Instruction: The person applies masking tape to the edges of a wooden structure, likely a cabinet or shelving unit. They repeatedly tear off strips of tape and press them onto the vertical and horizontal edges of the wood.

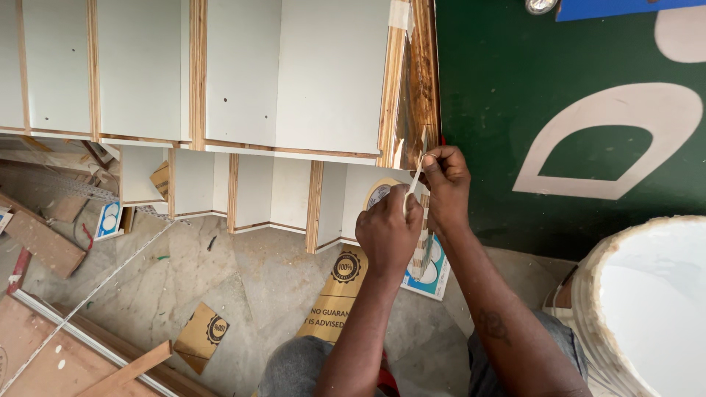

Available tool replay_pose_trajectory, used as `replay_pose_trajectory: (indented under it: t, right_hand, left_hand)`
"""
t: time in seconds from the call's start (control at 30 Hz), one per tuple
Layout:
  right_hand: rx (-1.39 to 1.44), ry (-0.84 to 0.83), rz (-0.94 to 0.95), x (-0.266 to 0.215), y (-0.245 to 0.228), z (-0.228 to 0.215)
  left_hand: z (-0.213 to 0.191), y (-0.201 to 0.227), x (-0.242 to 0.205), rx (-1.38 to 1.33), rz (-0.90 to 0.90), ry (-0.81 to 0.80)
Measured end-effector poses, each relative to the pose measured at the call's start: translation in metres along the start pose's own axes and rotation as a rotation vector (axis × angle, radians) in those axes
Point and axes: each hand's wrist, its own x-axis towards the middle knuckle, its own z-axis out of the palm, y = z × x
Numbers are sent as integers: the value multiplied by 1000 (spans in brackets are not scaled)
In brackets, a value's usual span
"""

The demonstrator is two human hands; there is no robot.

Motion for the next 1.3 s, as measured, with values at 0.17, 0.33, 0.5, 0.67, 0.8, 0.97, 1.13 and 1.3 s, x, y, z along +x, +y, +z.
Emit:
replay_pose_trajectory:
  t: [0.17,0.33,0.5,0.67,0.8,0.97,1.13,1.3]
  right_hand:
    - [-13,10,24,1,-2,1]
    - [-25,-4,15,1,-3,3]
    - [-16,-13,36,2,-6,7]
    - [9,-45,64,4,-8,4]
    - [15,-36,93,6,-6,2]
    - [-49,32,19,1,-8,10]
    - [-170,48,-116,-3,-9,9]
    - [-671,-3,-603,-21,-8,6]
  left_hand:
    - [0,2,2,-13,-17,7]
    - [3,2,4,5,-18,19]
    - [1,-2,8,4,-32,6]
    - [0,0,8,-17,-45,6]
    - [0,-1,8,-6,-57,24]
    - [0,-7,11,19,-68,43]
    - [0,-16,17,68,-87,56]
    - [3,-24,22,92,-88,67]
